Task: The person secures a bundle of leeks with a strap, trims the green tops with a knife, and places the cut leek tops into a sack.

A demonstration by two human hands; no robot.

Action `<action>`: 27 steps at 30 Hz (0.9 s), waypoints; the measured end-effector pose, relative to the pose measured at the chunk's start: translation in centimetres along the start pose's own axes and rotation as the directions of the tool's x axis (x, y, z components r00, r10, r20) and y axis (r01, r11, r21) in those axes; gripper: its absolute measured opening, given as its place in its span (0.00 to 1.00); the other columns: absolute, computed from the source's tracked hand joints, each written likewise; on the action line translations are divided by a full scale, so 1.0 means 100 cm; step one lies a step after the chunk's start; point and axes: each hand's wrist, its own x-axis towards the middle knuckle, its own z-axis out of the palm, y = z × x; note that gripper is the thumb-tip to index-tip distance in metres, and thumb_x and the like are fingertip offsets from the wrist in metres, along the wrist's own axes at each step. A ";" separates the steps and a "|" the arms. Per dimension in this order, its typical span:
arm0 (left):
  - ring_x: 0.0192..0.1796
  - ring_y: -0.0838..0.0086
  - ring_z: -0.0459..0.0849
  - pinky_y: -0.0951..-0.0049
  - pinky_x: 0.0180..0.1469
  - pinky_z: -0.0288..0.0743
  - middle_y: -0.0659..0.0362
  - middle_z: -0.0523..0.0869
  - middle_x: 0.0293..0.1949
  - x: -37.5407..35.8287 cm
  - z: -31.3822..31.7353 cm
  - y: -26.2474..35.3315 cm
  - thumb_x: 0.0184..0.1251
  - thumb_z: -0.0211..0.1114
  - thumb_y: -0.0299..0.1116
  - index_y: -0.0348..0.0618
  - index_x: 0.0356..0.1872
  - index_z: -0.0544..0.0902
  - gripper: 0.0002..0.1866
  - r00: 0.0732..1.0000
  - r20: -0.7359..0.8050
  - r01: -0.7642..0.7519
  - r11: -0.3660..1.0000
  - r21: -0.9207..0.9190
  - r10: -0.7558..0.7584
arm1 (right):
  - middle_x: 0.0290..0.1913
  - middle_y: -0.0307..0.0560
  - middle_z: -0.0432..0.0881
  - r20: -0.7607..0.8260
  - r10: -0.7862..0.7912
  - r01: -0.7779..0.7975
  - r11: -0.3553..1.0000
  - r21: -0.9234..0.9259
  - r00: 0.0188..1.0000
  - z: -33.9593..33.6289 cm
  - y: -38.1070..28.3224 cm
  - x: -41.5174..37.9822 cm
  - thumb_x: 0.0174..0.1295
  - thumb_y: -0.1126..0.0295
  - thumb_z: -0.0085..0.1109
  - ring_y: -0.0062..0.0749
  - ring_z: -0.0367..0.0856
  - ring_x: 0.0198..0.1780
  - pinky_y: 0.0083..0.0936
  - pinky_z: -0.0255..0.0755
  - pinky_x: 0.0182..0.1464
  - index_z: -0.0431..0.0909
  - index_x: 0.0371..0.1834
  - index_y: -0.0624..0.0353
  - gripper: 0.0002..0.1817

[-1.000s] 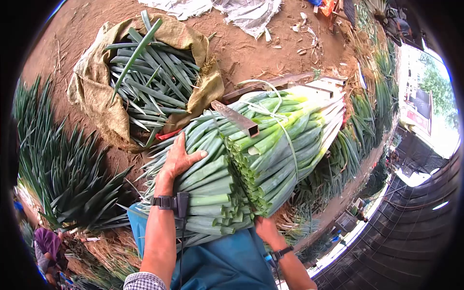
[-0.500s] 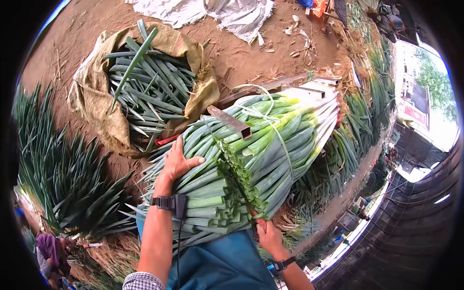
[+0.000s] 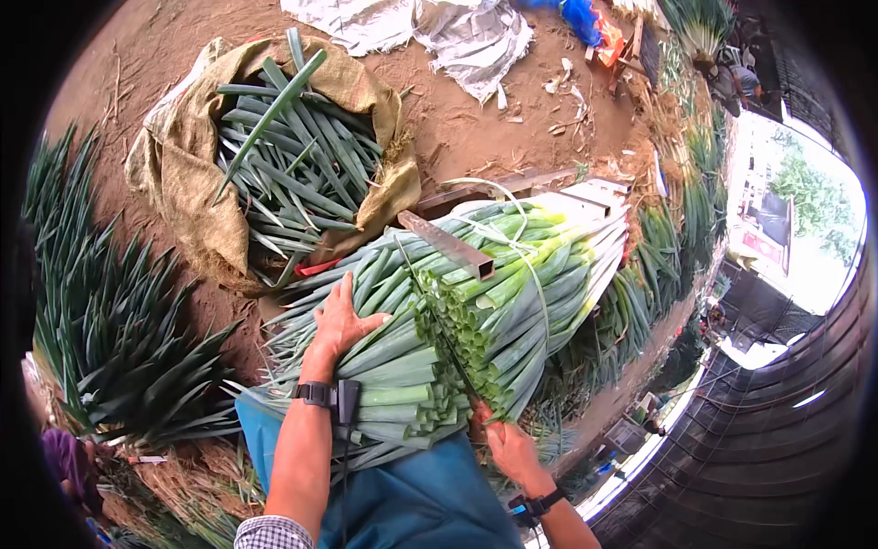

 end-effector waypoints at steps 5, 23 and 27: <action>0.75 0.50 0.62 0.29 0.71 0.48 0.45 0.64 0.73 0.004 0.007 -0.012 0.39 0.78 0.67 0.48 0.80 0.51 0.68 1.000 -0.004 0.002 0.997 -0.072 -0.002 | 0.43 0.69 0.82 0.069 -0.255 0.256 0.967 -0.002 0.964 0.016 -0.004 0.055 0.68 0.67 0.53 0.68 0.81 0.47 0.49 0.75 0.49 0.76 0.56 0.63 0.17; 0.74 0.49 0.64 0.26 0.67 0.55 0.45 0.63 0.73 0.002 0.035 -0.039 0.49 0.76 0.60 0.53 0.80 0.48 0.62 0.999 0.025 0.033 0.999 -0.015 -0.033 | 0.37 0.71 0.80 0.172 -0.082 0.108 0.984 -0.144 0.982 0.038 -0.027 0.066 0.62 0.73 0.51 0.69 0.80 0.40 0.52 0.77 0.42 0.73 0.63 0.61 0.23; 0.75 0.49 0.63 0.26 0.67 0.55 0.45 0.62 0.74 0.001 0.035 -0.040 0.50 0.77 0.58 0.56 0.81 0.47 0.61 0.997 0.070 0.032 0.999 -0.038 -0.029 | 0.40 0.73 0.81 0.146 -0.075 0.090 0.992 -0.094 0.986 0.015 -0.041 0.051 0.64 0.71 0.53 0.72 0.80 0.41 0.56 0.75 0.43 0.74 0.59 0.62 0.20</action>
